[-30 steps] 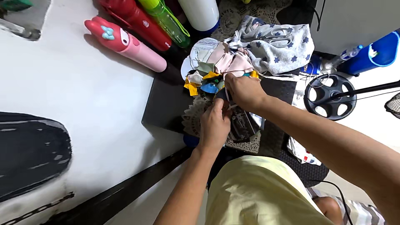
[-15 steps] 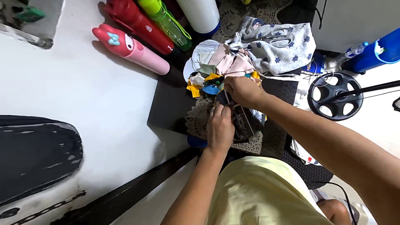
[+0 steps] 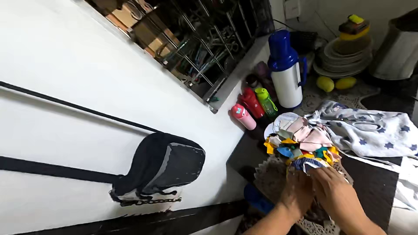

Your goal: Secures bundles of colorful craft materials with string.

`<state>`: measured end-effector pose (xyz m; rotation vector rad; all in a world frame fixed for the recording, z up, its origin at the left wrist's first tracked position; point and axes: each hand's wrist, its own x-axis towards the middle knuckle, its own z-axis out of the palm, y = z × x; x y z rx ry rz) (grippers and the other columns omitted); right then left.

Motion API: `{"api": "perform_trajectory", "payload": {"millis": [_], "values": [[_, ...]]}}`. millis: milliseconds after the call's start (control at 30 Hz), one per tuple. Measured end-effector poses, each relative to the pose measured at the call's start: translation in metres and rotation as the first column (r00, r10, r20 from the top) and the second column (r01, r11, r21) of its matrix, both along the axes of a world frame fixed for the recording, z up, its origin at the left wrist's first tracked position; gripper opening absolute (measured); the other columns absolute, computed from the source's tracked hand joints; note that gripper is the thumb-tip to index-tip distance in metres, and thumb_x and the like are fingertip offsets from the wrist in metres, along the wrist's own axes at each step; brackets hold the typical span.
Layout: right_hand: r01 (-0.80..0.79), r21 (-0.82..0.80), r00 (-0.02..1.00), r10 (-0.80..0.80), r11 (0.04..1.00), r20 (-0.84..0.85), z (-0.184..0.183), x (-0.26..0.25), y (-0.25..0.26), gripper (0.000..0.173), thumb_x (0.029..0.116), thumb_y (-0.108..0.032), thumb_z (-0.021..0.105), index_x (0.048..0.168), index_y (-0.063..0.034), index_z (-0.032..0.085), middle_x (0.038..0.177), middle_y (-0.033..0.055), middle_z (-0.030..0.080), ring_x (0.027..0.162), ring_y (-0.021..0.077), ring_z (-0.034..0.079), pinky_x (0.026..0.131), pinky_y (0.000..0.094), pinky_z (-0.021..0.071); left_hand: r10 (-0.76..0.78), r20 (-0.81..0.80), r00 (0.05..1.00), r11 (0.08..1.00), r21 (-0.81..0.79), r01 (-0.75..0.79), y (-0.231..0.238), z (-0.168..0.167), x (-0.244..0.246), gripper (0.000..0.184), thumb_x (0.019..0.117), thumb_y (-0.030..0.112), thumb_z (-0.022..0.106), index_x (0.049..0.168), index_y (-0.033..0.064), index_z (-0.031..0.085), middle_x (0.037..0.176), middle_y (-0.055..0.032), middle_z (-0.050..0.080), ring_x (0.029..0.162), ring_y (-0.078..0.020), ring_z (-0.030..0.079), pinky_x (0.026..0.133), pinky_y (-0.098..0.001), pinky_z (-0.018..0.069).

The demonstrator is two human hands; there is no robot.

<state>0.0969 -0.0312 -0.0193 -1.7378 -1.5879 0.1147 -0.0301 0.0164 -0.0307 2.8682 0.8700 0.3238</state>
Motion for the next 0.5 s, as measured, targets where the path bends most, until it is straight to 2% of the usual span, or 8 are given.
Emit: {"api": "perform_trajectory", "payload": {"millis": [67, 133, 200, 333, 433, 500], "values": [[0.033, -0.006, 0.999, -0.033, 0.999, -0.041, -0.003, -0.009, -0.019, 0.020, 0.0881, -0.007, 0.056, 0.093, 0.0017, 0.074, 0.089, 0.0187, 0.072, 0.082, 0.0377, 0.073, 0.068, 0.0504, 0.0599, 0.013, -0.095, 0.995, 0.982, -0.187, -0.031, 0.002, 0.010, 0.004, 0.025, 0.0917, -0.002, 0.062, 0.115, -0.0074, 0.070, 0.115, -0.0245, 0.069, 0.113, -0.0392, 0.065, 0.100, -0.0467, 0.0516], [0.062, -0.048, 0.992, -0.067, 0.997, -0.106, -0.003, -0.012, -0.028, 0.020, 0.0873, -0.005, 0.060, 0.098, 0.0041, 0.074, 0.089, 0.0204, 0.073, 0.081, 0.0385, 0.074, 0.068, 0.0507, 0.0600, 0.071, -0.176, 0.982, 0.920, -0.369, -0.133, 0.006, 0.024, 0.011, 0.027, 0.0985, 0.000, 0.053, 0.121, -0.0084, 0.065, 0.123, -0.0268, 0.064, 0.122, -0.0408, 0.060, 0.106, -0.0459, 0.0469], [0.082, -0.092, 0.981, -0.097, 0.992, -0.170, -0.005, -0.013, -0.029, 0.018, 0.0881, -0.004, 0.064, 0.101, 0.0063, 0.073, 0.088, 0.0216, 0.072, 0.079, 0.0394, 0.073, 0.068, 0.0533, 0.0596, 0.081, -0.236, 0.968, 0.893, -0.415, -0.176, 0.011, 0.037, 0.019, 0.026, 0.0992, -0.003, 0.050, 0.121, -0.0113, 0.063, 0.124, -0.0298, 0.062, 0.122, -0.0439, 0.059, 0.106, -0.0482, 0.0465], [0.165, -0.068, 0.969, -0.175, 0.984, -0.172, -0.027, -0.016, -0.029, 0.013, 0.0883, -0.008, 0.065, 0.091, 0.0013, 0.074, 0.082, 0.0158, 0.072, 0.072, 0.0317, 0.073, 0.064, 0.0483, 0.0606, 0.064, -0.392, 0.918, 0.795, -0.536, -0.284, 0.028, 0.052, 0.028, 0.025, 0.0995, 0.000, 0.051, 0.120, -0.0068, 0.064, 0.126, -0.0247, 0.062, 0.125, -0.0381, 0.057, 0.109, -0.0482, 0.0437], [0.189, -0.078, 0.950, -0.202, 0.979, -0.238, -0.029, -0.020, -0.032, 0.011, 0.0891, -0.004, 0.066, 0.091, 0.0004, 0.076, 0.090, 0.0163, 0.074, 0.079, 0.0299, 0.074, 0.070, 0.0459, 0.0616, 0.026, -0.437, 0.899, 0.604, -0.710, -0.363, 0.045, 0.059, 0.029, 0.029, 0.1059, 0.010, 0.047, 0.123, -0.0058, 0.064, 0.126, -0.0245, 0.063, 0.121, -0.0350, 0.059, 0.106, -0.0497, 0.0445], [0.195, -0.090, 0.939, -0.212, 0.977, -0.272, -0.028, -0.021, -0.033, 0.011, 0.0893, -0.002, 0.067, 0.094, 0.0015, 0.076, 0.097, 0.0184, 0.074, 0.085, 0.0313, 0.075, 0.073, 0.0461, 0.0618, 0.013, -0.435, 0.900, 0.477, -0.789, -0.388, 0.057, 0.057, 0.029, 0.029, 0.1071, 0.013, 0.047, 0.121, -0.0054, 0.064, 0.120, -0.0229, 0.063, 0.111, -0.0306, 0.060, 0.098, -0.0476, 0.0461]]}}
